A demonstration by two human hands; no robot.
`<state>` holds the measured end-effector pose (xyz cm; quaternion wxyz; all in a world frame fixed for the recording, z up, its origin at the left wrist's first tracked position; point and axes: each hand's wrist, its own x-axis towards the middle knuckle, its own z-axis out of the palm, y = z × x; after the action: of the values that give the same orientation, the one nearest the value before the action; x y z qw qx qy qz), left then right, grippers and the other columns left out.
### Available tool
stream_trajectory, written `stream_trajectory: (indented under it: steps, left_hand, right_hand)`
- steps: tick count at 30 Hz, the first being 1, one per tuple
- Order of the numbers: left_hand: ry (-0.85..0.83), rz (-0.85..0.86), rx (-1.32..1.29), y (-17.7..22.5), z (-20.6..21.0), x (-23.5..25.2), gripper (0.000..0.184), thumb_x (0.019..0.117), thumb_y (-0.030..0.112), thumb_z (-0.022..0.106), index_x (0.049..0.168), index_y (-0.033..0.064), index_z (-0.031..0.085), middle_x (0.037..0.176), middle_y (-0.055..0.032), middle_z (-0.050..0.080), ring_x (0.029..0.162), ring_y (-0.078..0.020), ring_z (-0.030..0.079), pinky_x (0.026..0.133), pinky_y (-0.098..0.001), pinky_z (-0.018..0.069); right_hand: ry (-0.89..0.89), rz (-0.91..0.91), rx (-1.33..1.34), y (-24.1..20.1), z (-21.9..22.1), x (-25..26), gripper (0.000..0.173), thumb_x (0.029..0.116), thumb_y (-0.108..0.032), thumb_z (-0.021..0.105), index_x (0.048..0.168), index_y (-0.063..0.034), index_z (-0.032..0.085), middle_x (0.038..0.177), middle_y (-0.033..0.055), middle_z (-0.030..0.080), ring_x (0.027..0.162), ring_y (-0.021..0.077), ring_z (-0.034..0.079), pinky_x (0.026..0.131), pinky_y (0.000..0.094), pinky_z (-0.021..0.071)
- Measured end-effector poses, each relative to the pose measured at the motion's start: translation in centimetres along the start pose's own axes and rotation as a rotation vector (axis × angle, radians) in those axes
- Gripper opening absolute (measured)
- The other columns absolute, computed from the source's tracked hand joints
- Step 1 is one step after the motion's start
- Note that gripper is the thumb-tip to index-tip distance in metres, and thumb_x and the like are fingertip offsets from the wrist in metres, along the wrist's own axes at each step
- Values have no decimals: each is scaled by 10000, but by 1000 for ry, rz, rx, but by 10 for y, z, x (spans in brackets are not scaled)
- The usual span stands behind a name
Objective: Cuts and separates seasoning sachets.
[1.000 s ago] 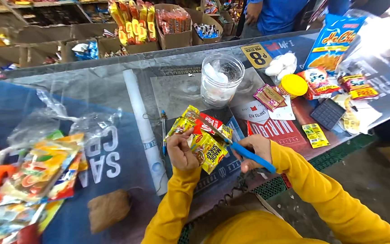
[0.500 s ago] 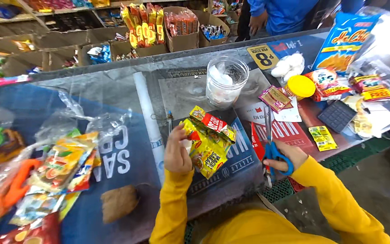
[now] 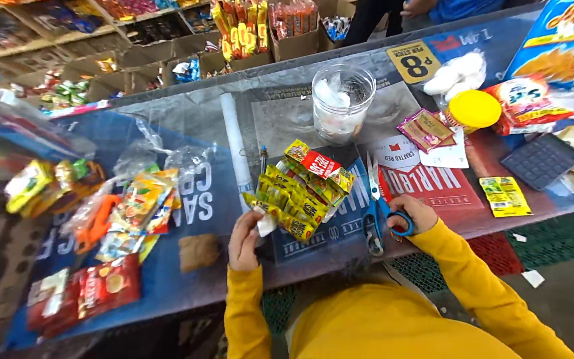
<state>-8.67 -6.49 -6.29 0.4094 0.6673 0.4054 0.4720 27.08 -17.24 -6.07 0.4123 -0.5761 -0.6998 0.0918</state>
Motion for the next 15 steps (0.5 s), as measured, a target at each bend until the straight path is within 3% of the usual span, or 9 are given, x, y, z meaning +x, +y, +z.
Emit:
stream_trajectory:
  steps: [2, 3, 5, 6, 8, 10, 12, 13, 15]
  left_hand:
    - [43, 46, 206, 10, -2, -8, 438, 918, 133, 419, 1127, -199, 615, 1206, -281, 632, 1128, -189, 627, 945, -290, 524]
    - [76, 69, 345, 18, 0, -11, 424, 912, 123, 426, 1105, -194, 631, 1185, -331, 628, 1094, -275, 637, 911, -334, 531]
    - [191, 63, 539, 32, 12, -12, 409, 951, 172, 471, 1059, -188, 633, 1144, -376, 610, 1025, -369, 635, 862, -390, 532]
    - [251, 46, 578, 39, 20, -9, 421, 945, 195, 524, 1056, -201, 617, 1147, -397, 589, 1016, -398, 627, 845, -407, 539]
    - [307, -13, 591, 50, 35, 0, 513, 889, 249, 642, 1101, -213, 572, 1188, -412, 549, 1024, -428, 606, 822, -438, 539]
    - [233, -166, 556, 59, 47, 9, 626, 861, 279, 740, 1183, -217, 535, 1199, -402, 554, 1016, -433, 615, 822, -480, 540]
    - [117, -332, 538, 61, 56, 15, 592, 933, 252, 713, 1252, -205, 514, 1179, -379, 586, 1029, -436, 621, 894, -520, 518]
    - [94, -313, 550, 56, 60, 15, 496, 984, 210, 641, 1248, -199, 541, 1124, -363, 633, 1017, -441, 650, 915, -535, 523]
    - [177, -89, 580, 32, 68, 11, 351, 1018, 101, 518, 1164, -195, 636, 1001, -341, 700, 937, -427, 713, 888, -511, 557]
  right_hand:
    - [-37, -64, 15, 3, 5, -4, 377, 1042, -323, 540, 1006, 38, 643, 956, 218, 715, 890, 239, 706, 826, 274, 567]
    - [-78, -85, 17, 2, 4, -5, 198, 1006, -115, 546, 1030, 39, 666, 1024, 249, 715, 980, 315, 718, 891, 341, 577]
    - [-119, -133, 32, -1, -2, 0, 275, 832, 148, 531, 983, 46, 737, 1035, 301, 689, 987, 426, 696, 887, 464, 581]
    - [-98, -173, 14, -4, -5, 7, 286, 819, 141, 525, 948, 13, 745, 1020, 284, 686, 957, 397, 691, 868, 434, 581]
    - [-30, -225, -30, -19, -6, 32, 248, 888, 31, 508, 914, -32, 746, 967, 208, 710, 890, 293, 701, 828, 349, 583]
    - [-100, -174, -2, -52, 7, 58, 230, 898, -19, 541, 963, 3, 761, 958, 192, 742, 877, 291, 734, 808, 385, 603]
    - [-375, 30, 58, -91, 27, 80, 282, 972, -85, 609, 1196, 61, 699, 1175, 263, 697, 1093, 391, 690, 969, 501, 547]
    - [-474, 122, 74, -104, 40, 90, 400, 982, -146, 642, 1318, 70, 625, 1310, 301, 623, 1226, 443, 613, 1062, 552, 471]
    - [-489, 177, 29, -113, 64, 106, 648, 934, -286, 724, 1437, 69, 521, 1421, 360, 518, 1314, 535, 515, 1095, 614, 421]
